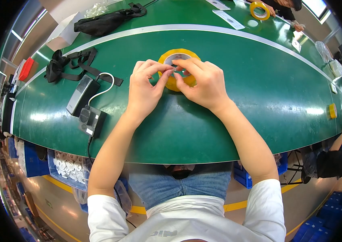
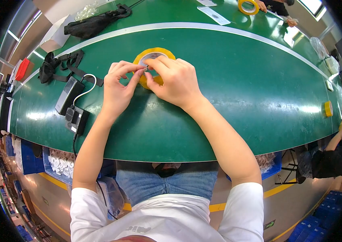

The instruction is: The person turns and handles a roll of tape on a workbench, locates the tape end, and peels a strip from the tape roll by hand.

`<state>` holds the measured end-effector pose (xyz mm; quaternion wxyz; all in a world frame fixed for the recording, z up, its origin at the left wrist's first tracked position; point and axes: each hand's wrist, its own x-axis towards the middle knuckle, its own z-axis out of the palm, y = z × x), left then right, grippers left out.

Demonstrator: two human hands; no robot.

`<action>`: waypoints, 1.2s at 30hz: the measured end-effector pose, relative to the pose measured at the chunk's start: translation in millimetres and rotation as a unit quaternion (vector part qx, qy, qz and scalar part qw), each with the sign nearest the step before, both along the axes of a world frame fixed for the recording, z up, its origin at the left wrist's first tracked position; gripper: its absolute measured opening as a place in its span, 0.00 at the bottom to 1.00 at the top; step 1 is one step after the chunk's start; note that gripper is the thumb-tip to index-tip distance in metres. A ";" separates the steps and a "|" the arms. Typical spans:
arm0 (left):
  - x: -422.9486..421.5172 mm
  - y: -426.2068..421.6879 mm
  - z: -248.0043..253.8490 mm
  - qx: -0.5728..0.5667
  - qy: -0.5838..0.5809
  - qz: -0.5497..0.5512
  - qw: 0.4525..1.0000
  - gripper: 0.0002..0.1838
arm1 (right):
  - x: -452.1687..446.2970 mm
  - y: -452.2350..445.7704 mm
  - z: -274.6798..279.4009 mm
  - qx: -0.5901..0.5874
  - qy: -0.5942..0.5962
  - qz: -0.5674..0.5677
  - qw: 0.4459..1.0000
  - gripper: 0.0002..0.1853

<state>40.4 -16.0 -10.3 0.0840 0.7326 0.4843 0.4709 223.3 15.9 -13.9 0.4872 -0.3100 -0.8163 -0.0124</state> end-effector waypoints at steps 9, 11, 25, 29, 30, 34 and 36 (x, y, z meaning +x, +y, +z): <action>0.0 0.6 -0.9 -0.052 -0.060 -0.014 0.997 0.06 | 2.0 3.3 -4.8 0.027 0.000 -0.001 1.000 0.06; -0.5 2.0 -3.6 -0.045 -0.066 -0.024 0.997 0.06 | 2.1 3.5 -5.9 0.026 0.000 -0.006 1.000 0.05; -0.9 1.9 0.3 -0.008 -0.049 -0.003 0.999 0.07 | -1.5 1.8 -3.1 -0.053 0.091 0.018 0.994 0.10; 0.2 -0.5 0.9 -0.017 -0.022 -0.013 1.000 0.08 | -2.6 2.3 -3.7 -0.056 0.101 0.040 0.992 0.14; 0.4 -0.8 0.1 -0.028 -0.022 -0.021 0.999 0.09 | -2.9 3.0 -5.5 -0.050 0.098 0.049 0.993 0.15; 3.8 -0.7 -1.3 -0.034 -0.074 -0.015 0.997 0.14 | -0.7 3.4 -7.3 -0.006 0.072 0.032 0.997 0.15; 2.4 2.0 -5.5 -0.037 -0.098 -0.018 0.994 0.16 | -3.3 2.3 -6.0 0.005 0.083 0.054 0.995 0.15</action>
